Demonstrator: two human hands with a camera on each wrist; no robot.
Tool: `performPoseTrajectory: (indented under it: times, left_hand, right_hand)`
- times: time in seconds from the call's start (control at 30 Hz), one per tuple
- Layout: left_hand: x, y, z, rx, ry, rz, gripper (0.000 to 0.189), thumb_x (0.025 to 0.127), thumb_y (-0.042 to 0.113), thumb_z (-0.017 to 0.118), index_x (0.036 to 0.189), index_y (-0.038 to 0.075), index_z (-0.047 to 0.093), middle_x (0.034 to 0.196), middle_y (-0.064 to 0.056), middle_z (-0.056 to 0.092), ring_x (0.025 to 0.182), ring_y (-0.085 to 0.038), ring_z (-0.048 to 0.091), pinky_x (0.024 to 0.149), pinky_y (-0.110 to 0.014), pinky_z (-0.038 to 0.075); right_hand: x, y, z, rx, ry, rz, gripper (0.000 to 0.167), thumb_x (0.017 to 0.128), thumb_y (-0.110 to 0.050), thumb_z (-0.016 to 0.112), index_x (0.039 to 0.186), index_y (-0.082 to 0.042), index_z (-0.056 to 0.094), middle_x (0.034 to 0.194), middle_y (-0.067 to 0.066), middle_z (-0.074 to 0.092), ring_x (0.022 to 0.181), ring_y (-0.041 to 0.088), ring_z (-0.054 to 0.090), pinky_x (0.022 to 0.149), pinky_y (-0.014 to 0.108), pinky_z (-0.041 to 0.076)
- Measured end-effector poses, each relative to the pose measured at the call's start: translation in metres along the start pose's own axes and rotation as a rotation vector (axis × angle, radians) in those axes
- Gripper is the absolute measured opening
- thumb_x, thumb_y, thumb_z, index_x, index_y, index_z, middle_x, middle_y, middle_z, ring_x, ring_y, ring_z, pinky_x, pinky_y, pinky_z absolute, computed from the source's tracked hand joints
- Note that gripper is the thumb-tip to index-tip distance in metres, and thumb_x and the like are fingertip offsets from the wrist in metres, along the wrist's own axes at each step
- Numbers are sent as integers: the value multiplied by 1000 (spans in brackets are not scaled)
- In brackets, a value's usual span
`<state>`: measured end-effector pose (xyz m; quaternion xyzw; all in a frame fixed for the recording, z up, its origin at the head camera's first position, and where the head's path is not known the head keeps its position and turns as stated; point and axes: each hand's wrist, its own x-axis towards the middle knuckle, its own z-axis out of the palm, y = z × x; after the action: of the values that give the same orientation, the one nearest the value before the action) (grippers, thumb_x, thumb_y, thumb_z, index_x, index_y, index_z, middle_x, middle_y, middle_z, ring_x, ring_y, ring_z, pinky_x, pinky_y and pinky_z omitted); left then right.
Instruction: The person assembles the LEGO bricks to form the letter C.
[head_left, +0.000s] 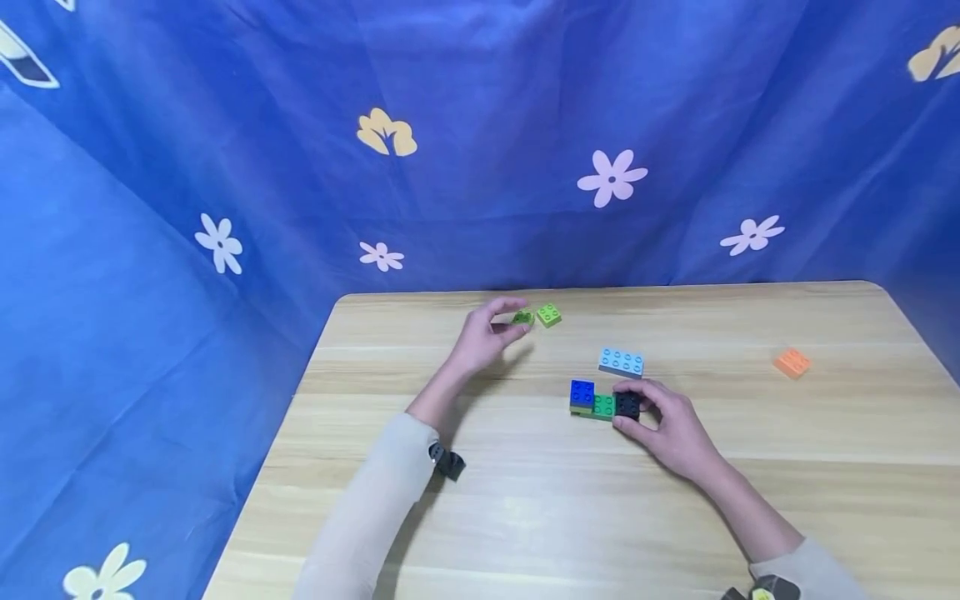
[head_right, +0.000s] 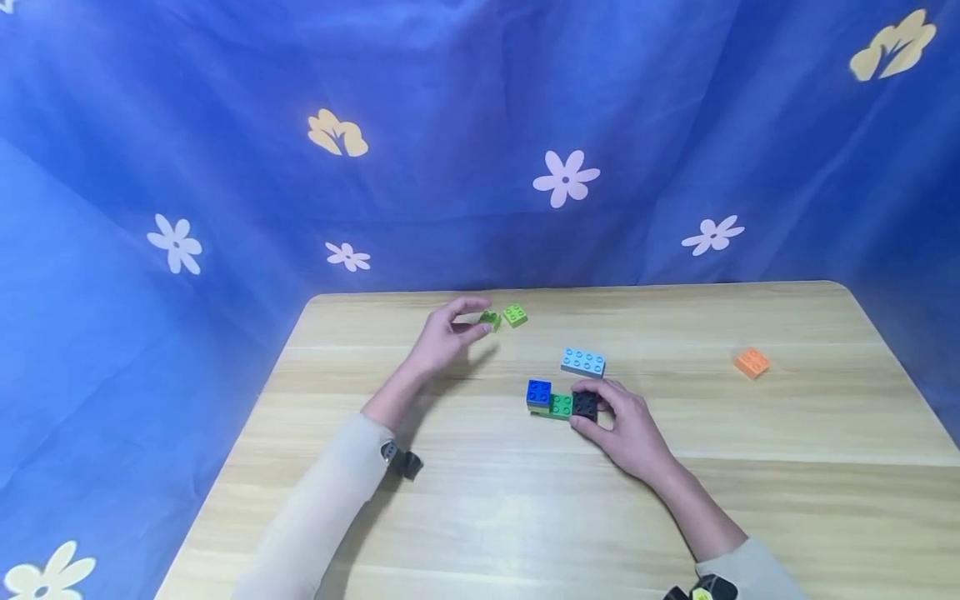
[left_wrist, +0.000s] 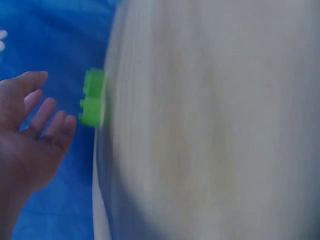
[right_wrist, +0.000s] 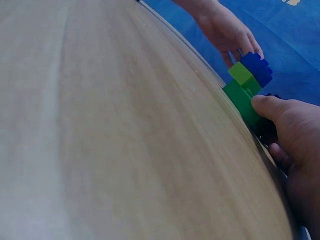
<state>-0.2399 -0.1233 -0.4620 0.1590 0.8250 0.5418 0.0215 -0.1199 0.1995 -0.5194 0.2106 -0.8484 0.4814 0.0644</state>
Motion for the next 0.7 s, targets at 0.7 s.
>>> performPoseTrajectory:
  times: [0.7]
  left_hand:
    - [23, -17, -5, 360, -69, -39, 42, 93, 6, 80, 134, 8, 69, 130, -12, 72, 120, -29, 67, 110, -41, 53]
  right_hand:
    - [-1, 0, -2, 20, -15, 20, 44, 90, -14, 86, 131, -13, 69, 125, 1, 72, 113, 18, 68, 92, 18, 57]
